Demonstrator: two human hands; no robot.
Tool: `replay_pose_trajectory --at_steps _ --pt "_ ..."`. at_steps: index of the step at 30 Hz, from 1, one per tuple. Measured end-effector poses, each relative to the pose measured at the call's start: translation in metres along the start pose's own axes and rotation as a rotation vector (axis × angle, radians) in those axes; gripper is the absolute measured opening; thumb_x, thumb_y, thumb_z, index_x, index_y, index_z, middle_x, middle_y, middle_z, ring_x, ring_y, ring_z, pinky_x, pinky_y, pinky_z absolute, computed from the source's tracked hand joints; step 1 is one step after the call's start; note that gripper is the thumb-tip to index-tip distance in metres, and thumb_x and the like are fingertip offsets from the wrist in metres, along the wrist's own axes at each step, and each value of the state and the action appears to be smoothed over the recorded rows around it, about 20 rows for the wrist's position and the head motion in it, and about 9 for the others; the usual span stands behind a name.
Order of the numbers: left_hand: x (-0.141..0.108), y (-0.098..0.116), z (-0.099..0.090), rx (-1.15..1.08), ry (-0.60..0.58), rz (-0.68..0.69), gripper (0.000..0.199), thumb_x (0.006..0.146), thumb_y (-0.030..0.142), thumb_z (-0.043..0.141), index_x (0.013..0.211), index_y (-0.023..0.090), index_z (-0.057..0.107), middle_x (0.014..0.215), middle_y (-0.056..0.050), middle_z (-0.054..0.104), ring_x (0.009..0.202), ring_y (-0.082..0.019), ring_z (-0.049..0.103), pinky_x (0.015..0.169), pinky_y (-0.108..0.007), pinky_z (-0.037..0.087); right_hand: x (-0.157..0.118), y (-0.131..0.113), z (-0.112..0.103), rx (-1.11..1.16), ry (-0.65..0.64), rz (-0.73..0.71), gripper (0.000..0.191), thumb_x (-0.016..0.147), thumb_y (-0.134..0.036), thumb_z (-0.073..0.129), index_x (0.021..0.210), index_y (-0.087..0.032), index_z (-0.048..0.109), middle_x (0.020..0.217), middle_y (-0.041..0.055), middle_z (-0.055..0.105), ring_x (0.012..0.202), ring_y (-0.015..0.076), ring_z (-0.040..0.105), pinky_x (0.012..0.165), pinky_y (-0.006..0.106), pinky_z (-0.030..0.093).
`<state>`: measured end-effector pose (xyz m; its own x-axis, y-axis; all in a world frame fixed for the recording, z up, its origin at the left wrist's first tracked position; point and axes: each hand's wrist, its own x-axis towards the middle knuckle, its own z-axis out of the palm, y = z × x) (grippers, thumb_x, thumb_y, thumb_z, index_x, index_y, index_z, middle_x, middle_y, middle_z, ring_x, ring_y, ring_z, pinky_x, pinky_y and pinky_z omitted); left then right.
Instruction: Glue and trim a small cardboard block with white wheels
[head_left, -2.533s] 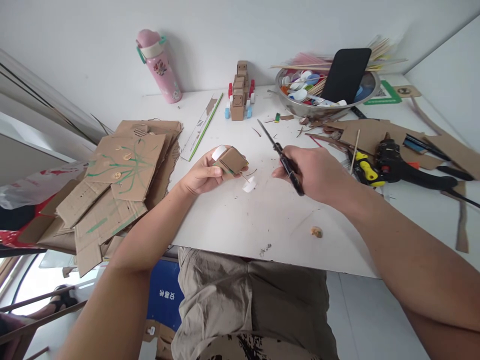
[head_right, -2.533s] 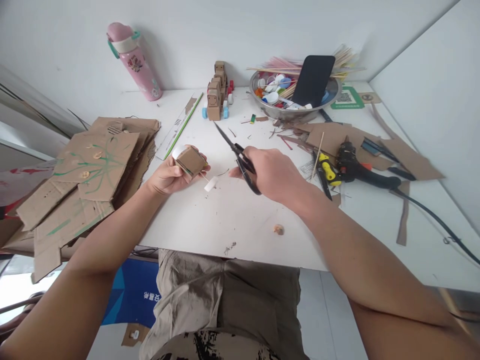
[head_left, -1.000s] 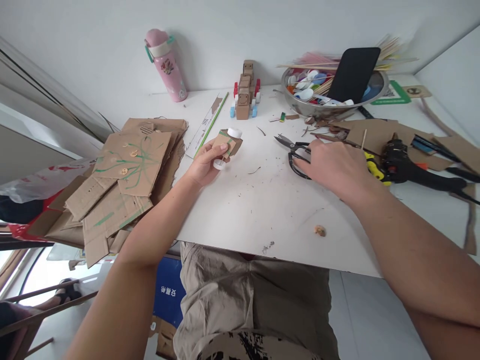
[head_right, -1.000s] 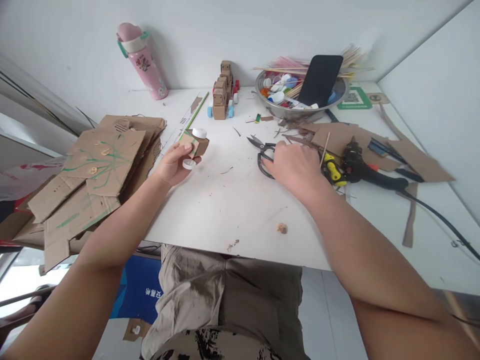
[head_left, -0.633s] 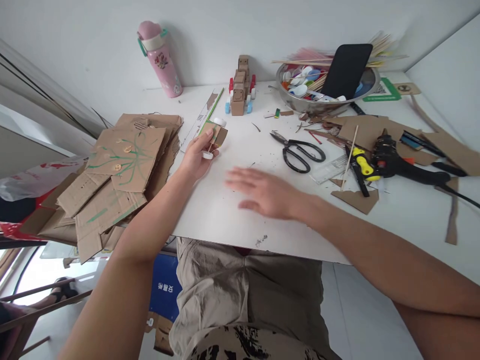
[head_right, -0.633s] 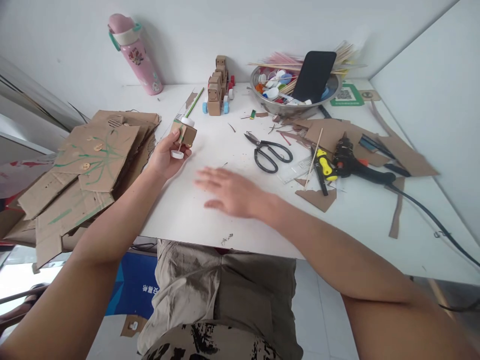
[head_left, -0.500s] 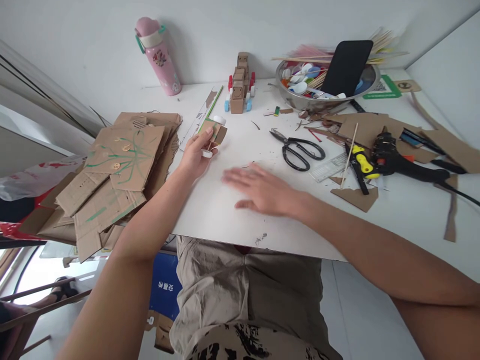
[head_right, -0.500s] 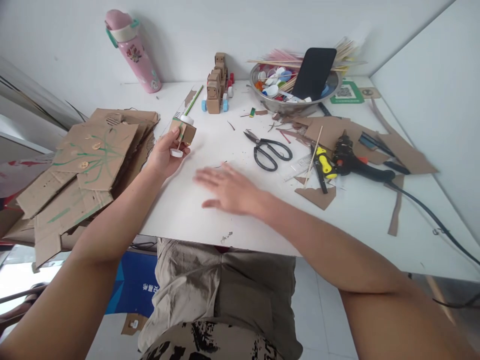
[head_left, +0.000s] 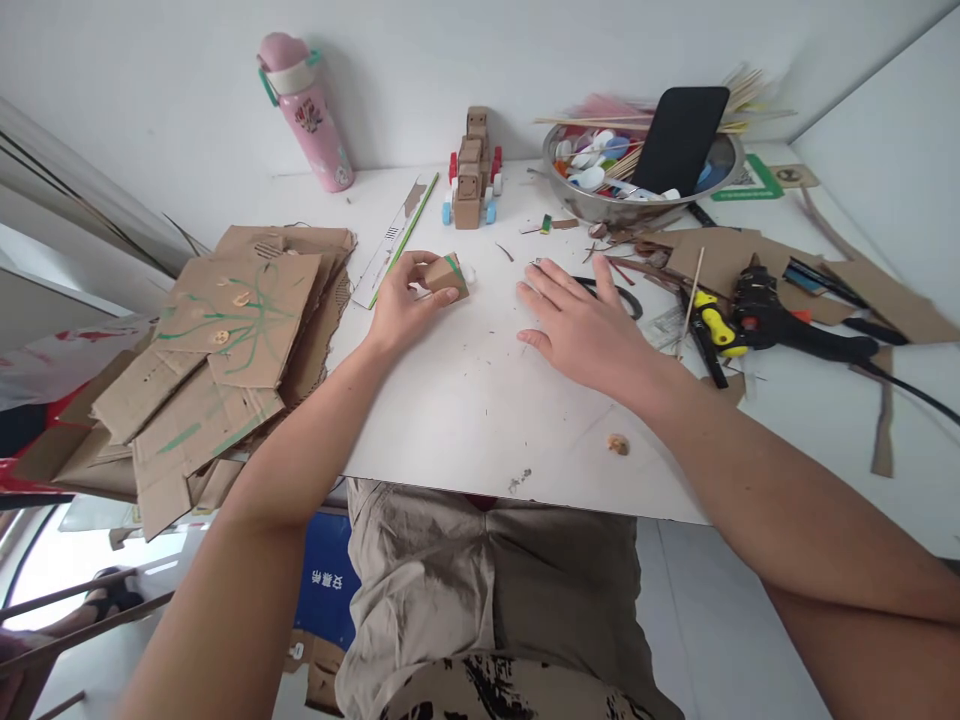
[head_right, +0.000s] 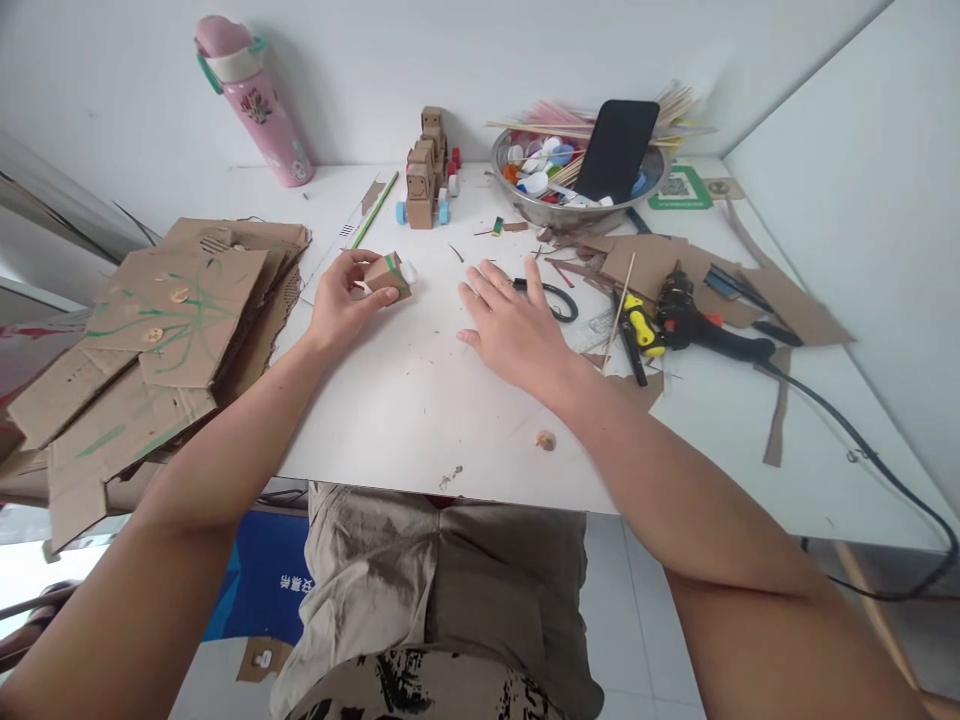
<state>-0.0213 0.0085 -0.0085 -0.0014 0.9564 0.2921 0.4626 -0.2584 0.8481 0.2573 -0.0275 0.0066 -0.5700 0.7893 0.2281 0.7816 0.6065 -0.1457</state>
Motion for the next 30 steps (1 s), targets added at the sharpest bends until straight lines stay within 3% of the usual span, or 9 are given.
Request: replay_pose_trajectory --at_steps 4,8,11,14,17,21,25,30 --pt "0.004 0.000 0.011 0.145 -0.107 0.107 0.046 0.075 0.030 0.088 0.117 0.025 0.071 0.117 -0.003 0.081 0.108 -0.024 0.073 0.100 -0.040 0.057 0.003 0.000 0.010 0.028 0.027 0.028 0.065 0.112 -0.033 0.048 0.174 -0.016 0.047 0.177 0.0197 0.052 0.168 0.0423 0.045 0.137 0.085 0.022" --pt "0.003 0.004 0.016 0.240 -0.228 0.136 0.049 0.076 0.027 0.087 0.123 0.024 0.073 0.124 -0.006 0.081 0.114 -0.027 0.073 0.108 -0.045 0.056 0.012 -0.004 0.015 0.085 0.024 0.065 0.071 0.108 -0.030 0.054 0.174 -0.009 0.044 0.174 0.0225 0.055 0.166 0.0429 0.047 0.138 0.078 0.029" --pt "0.004 0.006 0.007 0.273 -0.289 0.103 0.061 0.073 0.024 0.089 0.131 0.025 0.071 0.135 -0.007 0.079 0.117 -0.027 0.073 0.109 -0.044 0.057 0.022 -0.008 0.020 0.148 0.017 0.084 0.074 0.104 -0.029 0.060 0.172 -0.006 0.045 0.166 0.0255 0.062 0.160 0.0442 0.054 0.135 0.073 0.038" --pt "0.005 0.007 -0.010 0.314 -0.354 0.021 0.066 0.069 0.022 0.091 0.132 0.023 0.073 0.134 -0.008 0.078 0.109 -0.025 0.072 0.104 -0.042 0.059 0.030 -0.008 0.026 0.263 0.050 0.115 0.067 0.102 -0.031 0.064 0.165 -0.011 0.054 0.154 0.0248 0.071 0.146 0.0446 0.066 0.123 0.069 0.052" --pt "0.003 0.008 -0.020 0.315 -0.340 -0.036 0.052 0.071 0.021 0.088 0.123 0.022 0.078 0.114 -0.004 0.080 0.095 -0.021 0.070 0.098 -0.039 0.060 0.037 -0.005 0.032 0.365 0.093 0.142 0.053 0.097 -0.031 0.070 0.149 -0.019 0.064 0.142 0.0205 0.078 0.133 0.0425 0.073 0.111 0.062 0.061" --pt "0.001 0.010 -0.011 0.309 -0.282 -0.046 0.040 0.076 0.017 0.083 0.116 0.021 0.082 0.093 -0.001 0.076 0.085 -0.019 0.068 0.092 -0.037 0.060 0.041 0.001 0.035 0.396 0.103 0.180 0.041 0.092 -0.026 0.075 0.132 -0.022 0.070 0.134 0.0164 0.080 0.123 0.0391 0.077 0.104 0.056 0.063" --pt "0.001 0.015 0.001 0.350 -0.290 -0.013 0.041 0.077 0.017 0.080 0.118 0.021 0.085 0.097 -0.002 0.078 0.087 -0.019 0.069 0.093 -0.036 0.060 0.043 0.005 0.033 0.401 0.112 0.191 0.031 0.092 -0.024 0.074 0.123 -0.024 0.075 0.124 0.0123 0.083 0.117 0.0368 0.078 0.105 0.055 0.061" --pt "0.002 0.015 -0.001 0.394 -0.289 -0.005 0.041 0.080 0.018 0.080 0.120 0.023 0.087 0.108 -0.005 0.082 0.095 -0.022 0.072 0.100 -0.038 0.060 0.045 0.003 0.033 0.377 0.113 0.211 0.029 0.094 -0.026 0.075 0.122 -0.023 0.077 0.119 0.0139 0.083 0.115 0.0374 0.077 0.102 0.053 0.060"
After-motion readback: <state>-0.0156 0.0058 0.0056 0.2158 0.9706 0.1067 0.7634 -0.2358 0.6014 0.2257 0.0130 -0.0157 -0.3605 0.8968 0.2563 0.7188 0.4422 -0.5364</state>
